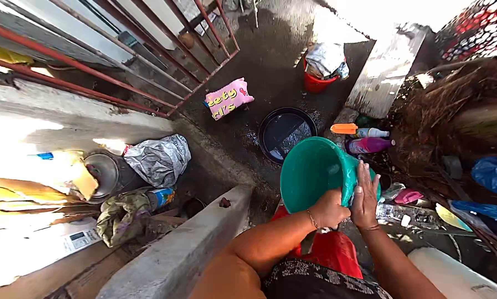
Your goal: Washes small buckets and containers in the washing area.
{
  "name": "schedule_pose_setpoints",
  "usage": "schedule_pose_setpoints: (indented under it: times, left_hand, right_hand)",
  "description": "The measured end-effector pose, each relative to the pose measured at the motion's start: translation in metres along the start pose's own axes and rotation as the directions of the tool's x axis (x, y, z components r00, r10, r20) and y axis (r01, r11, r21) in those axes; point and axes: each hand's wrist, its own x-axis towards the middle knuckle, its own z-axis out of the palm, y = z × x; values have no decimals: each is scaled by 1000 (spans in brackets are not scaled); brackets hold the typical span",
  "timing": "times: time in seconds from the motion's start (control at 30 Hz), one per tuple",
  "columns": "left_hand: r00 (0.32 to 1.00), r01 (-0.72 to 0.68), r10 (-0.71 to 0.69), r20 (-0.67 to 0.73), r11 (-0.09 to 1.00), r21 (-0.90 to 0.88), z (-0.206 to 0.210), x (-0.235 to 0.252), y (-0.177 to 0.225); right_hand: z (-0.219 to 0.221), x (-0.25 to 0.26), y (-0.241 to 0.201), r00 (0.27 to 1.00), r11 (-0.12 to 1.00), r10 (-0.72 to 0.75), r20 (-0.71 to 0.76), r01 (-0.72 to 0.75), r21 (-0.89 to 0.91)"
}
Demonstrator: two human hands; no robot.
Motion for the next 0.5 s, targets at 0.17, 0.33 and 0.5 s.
schedule_pose_setpoints:
  times: [0.17, 0.33, 0.5]
  left_hand:
    - [998, 26, -29, 51, 998, 50, -21, 1, 32]
    - [996, 71, -64, -66, 991, 115, -49, 44, 58]
    - [987, 163, -161, -26, 976, 146, -60, 65, 115]
  right_hand:
    - [-14, 48, 48, 840, 857, 510, 186, -516, -19]
    - [14, 97, -9, 983, 971, 141, 116, -160, 176]
    - [-1, 144, 15, 998, 992, 44, 38, -48, 118]
